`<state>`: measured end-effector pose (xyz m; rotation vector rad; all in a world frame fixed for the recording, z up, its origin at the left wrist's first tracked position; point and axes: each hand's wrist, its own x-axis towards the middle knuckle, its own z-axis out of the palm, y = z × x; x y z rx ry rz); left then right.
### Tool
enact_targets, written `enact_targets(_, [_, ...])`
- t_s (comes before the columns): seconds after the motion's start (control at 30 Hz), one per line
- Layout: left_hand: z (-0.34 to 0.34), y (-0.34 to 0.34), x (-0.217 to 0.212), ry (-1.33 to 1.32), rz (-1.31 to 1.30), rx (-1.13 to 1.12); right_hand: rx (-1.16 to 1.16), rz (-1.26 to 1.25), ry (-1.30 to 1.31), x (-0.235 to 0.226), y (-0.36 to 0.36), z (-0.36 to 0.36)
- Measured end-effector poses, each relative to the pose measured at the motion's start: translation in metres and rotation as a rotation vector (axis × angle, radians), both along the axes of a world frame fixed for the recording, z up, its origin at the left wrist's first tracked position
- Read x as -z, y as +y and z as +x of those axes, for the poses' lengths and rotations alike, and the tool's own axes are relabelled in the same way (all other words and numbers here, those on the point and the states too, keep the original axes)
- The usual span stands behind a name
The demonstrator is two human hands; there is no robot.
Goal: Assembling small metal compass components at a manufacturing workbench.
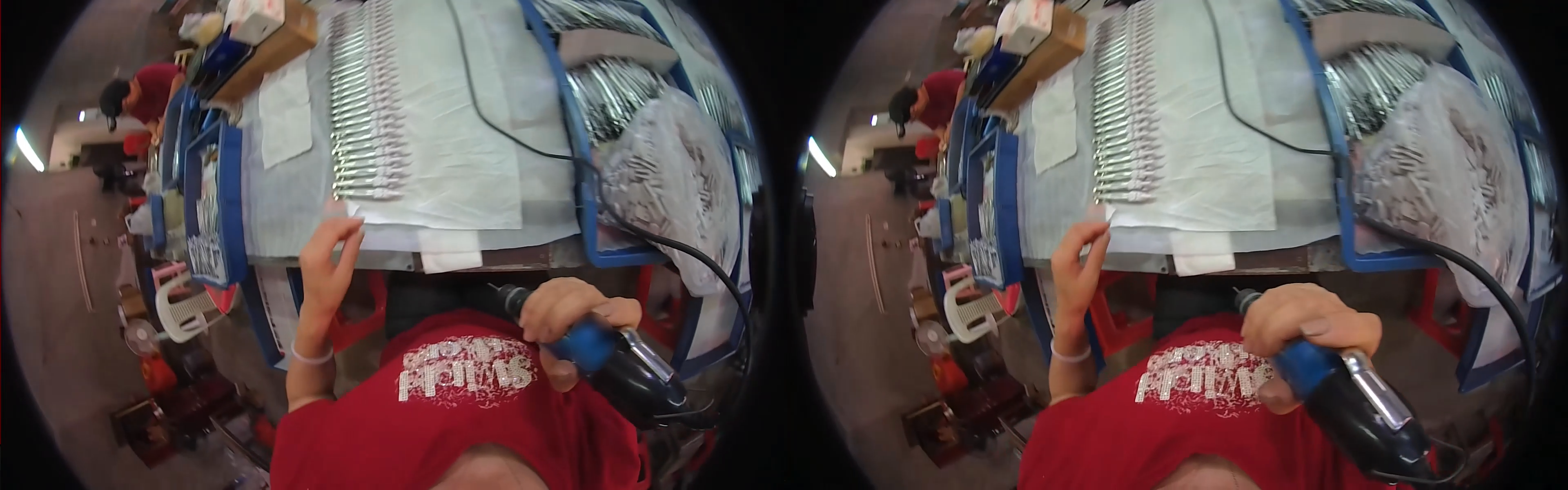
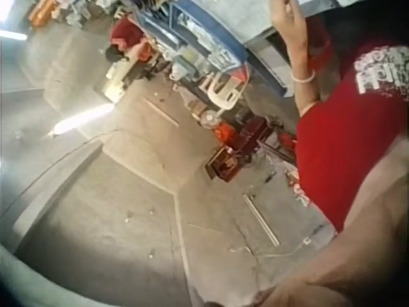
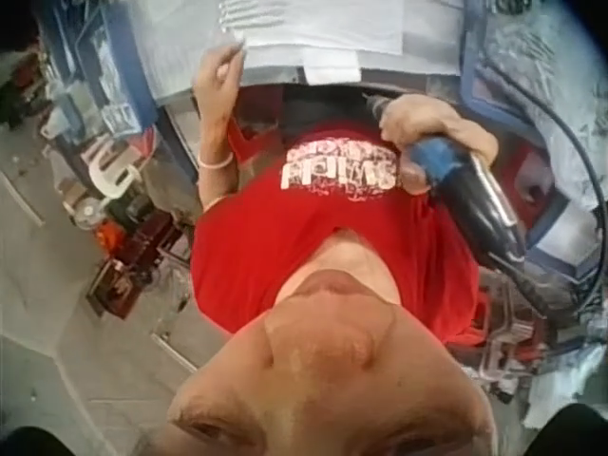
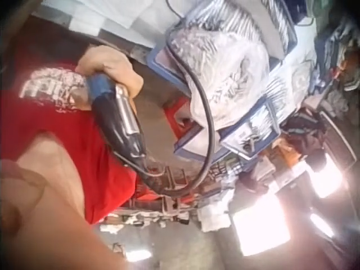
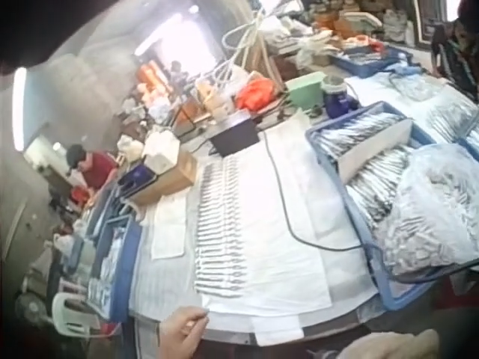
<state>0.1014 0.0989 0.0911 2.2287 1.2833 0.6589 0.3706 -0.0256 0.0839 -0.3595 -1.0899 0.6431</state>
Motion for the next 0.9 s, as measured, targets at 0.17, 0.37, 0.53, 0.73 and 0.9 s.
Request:
enact_targets(0.17, [-0.013, 0.046, 0.025, 0.004, 0.023, 0.158, -0.018, -0.033, 0.015, -0.004, 0.007, -0.028])
enact_targets(0.37, [-0.019, 0.074, 0.045, 0.014, 0.065, 0.324, -0.053, -0.099, -0.075, 0.0, 0.009, -0.05])
enact_targets(0.53, [-0.019, 0.091, 0.05, 0.077, 0.15, 0.442, -0.093, -0.173, -0.178, -0.005, 0.016, -0.057])
enact_targets(0.73, [-0.023, 0.095, 0.057, 0.198, 0.183, 0.529, -0.095, -0.269, -0.188, -0.003, 0.018, -0.066])
enact_targets(0.9, [-0.024, 0.099, 0.061, 0.262, 0.191, 0.596, -0.107, -0.306, -0.208, -0.002, 0.017, -0.068])
